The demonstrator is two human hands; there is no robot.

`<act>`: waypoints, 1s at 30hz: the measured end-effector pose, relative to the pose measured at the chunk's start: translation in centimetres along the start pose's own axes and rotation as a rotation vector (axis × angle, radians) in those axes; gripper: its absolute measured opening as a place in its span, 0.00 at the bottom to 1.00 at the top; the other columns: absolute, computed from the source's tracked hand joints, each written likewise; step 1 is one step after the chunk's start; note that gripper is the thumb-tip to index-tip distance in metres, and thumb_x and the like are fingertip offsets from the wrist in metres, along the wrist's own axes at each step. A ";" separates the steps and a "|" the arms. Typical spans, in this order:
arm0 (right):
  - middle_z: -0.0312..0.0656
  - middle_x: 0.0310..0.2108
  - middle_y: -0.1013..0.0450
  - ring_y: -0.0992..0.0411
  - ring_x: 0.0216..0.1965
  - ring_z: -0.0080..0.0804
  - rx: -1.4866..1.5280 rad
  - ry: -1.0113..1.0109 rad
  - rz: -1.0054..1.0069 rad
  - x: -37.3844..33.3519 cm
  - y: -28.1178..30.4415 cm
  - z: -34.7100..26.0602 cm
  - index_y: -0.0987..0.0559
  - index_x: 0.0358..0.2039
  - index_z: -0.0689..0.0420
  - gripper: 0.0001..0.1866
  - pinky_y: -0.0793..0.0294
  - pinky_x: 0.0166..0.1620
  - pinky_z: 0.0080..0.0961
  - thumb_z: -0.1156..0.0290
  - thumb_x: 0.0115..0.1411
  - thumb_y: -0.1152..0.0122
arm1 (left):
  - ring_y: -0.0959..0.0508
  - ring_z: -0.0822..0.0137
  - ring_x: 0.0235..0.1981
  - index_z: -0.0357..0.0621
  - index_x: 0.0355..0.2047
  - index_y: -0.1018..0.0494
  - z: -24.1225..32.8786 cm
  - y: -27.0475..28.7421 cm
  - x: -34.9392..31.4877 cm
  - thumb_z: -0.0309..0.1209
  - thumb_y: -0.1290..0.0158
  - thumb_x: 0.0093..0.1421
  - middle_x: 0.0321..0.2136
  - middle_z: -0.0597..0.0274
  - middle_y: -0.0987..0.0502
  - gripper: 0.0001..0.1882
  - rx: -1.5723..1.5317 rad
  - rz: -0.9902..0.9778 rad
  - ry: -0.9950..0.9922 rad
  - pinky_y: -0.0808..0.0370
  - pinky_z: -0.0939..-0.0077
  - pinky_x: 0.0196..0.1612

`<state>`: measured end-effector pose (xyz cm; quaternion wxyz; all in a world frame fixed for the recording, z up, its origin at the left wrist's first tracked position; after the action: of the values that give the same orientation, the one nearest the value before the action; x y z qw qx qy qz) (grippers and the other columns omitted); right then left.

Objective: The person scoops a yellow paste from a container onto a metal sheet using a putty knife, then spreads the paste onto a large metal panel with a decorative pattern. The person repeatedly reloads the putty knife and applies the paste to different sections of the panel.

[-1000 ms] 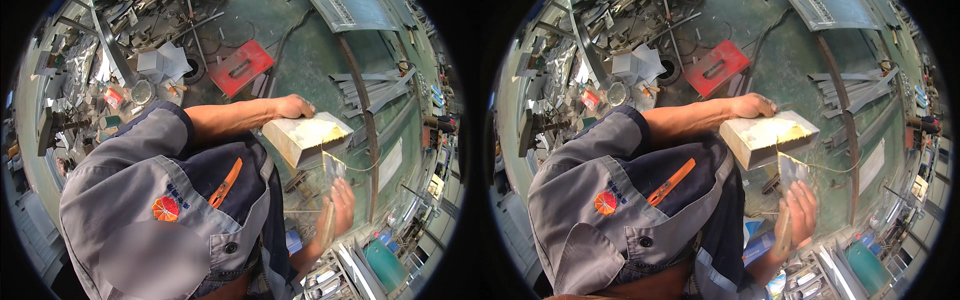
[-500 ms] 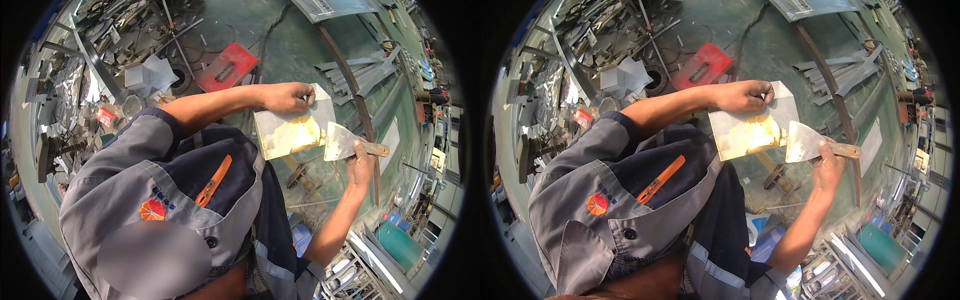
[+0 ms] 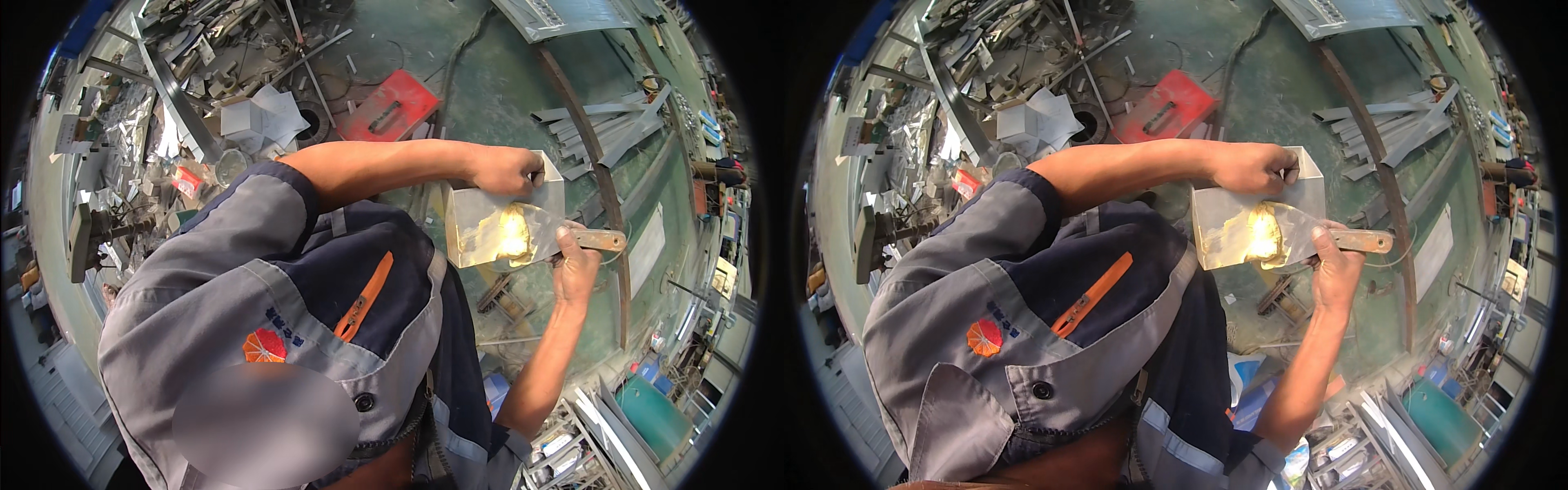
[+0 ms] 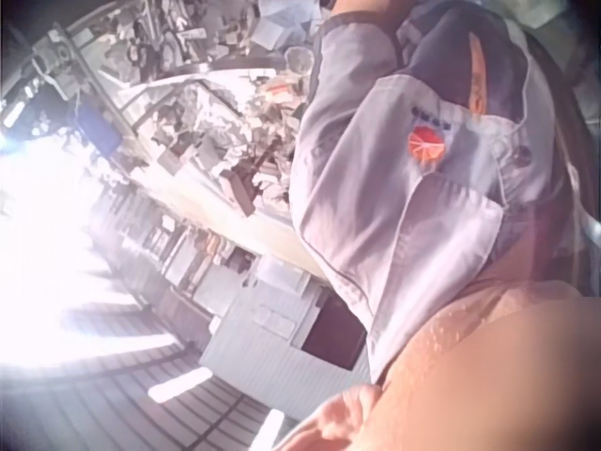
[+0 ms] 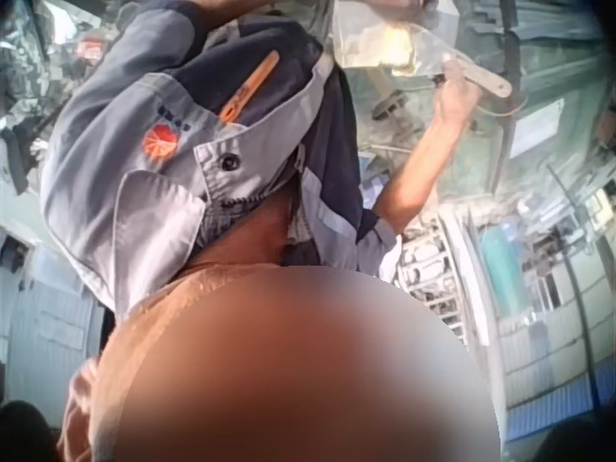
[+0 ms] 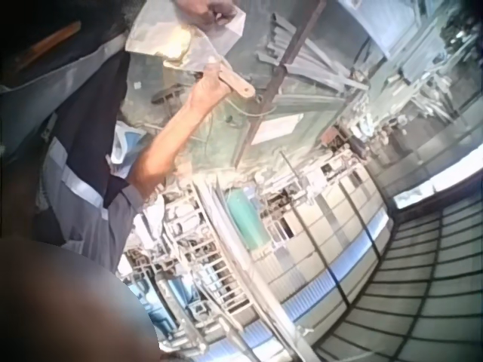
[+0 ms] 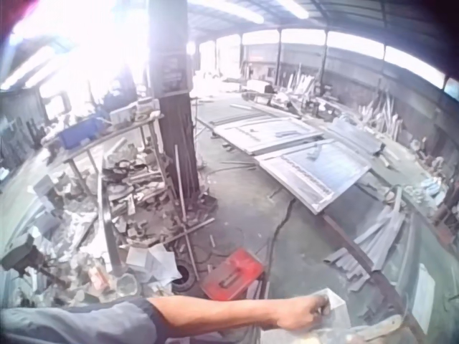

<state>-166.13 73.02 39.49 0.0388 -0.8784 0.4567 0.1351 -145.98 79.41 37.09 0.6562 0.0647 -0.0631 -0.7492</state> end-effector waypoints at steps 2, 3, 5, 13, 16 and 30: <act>0.39 0.33 0.22 0.25 0.28 0.22 0.011 -0.030 -0.023 0.3 0.2 0.7 0.21 0.42 0.65 0.18 0.25 0.28 0.19 0.67 0.56 0.27 | 0.27 0.66 0.37 0.37 0.41 0.29 -0.8 -0.2 0.7 0.29 0.50 0.57 0.32 0.57 0.25 0.12 -0.002 0.010 0.073 0.29 0.66 0.41; 0.39 0.33 0.22 0.25 0.28 0.23 0.020 -0.041 -0.030 0.3 0.2 1.1 0.21 0.42 0.64 0.18 0.25 0.28 0.20 0.67 0.56 0.27 | 0.26 0.65 0.37 0.37 0.41 0.28 -1.3 -0.3 1.0 0.29 0.50 0.57 0.33 0.57 0.25 0.13 -0.016 0.014 0.125 0.28 0.66 0.41; 0.39 0.33 0.22 0.24 0.28 0.23 0.051 -0.062 -0.041 0.5 0.3 2.1 0.21 0.42 0.64 0.18 0.25 0.28 0.20 0.68 0.56 0.27 | 0.25 0.63 0.37 0.36 0.42 0.27 -2.4 -0.5 1.3 0.29 0.50 0.57 0.33 0.55 0.24 0.14 -0.035 0.032 0.200 0.28 0.65 0.41; 0.43 0.42 0.23 0.23 0.43 0.34 0.324 -0.185 -0.140 0.7 0.0 6.3 0.23 0.47 0.64 0.21 0.22 0.49 0.33 0.69 0.56 0.27 | 0.21 0.59 0.38 0.33 0.39 0.24 -4.6 0.7 3.3 0.26 0.49 0.56 0.35 0.48 0.20 0.12 0.014 0.228 0.339 0.25 0.64 0.44; 0.43 0.44 0.23 0.23 0.46 0.35 0.410 -0.232 -0.228 -0.4 -0.8 8.1 0.23 0.48 0.63 0.23 0.22 0.52 0.34 0.67 0.55 0.27 | 0.21 0.61 0.38 0.33 0.39 0.24 -5.2 1.9 3.7 0.25 0.50 0.55 0.34 0.49 0.21 0.12 0.006 0.313 0.337 0.24 0.65 0.42; 0.52 0.46 0.21 0.21 0.47 0.46 -0.641 0.956 0.382 -5.6 -2.4 -4.4 0.22 0.46 0.65 0.11 0.21 0.53 0.40 0.76 0.65 0.38 | 0.21 0.68 0.34 0.25 0.36 0.19 -11.5 -2.7 1.6 0.22 0.41 0.56 0.35 0.55 0.19 0.10 -0.668 0.441 0.598 0.24 0.68 0.35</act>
<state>-166.32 78.01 45.16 -0.4620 -0.7123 0.5097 -0.1393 -146.78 78.12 25.24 0.7731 0.0479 0.3592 -0.5206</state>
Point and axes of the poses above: each hand's wrist, its own x-axis towards the middle knuckle, its own y-axis out of the back of the hand, z = x × y, the point moved 7 cm from there along x, towards the middle knuckle
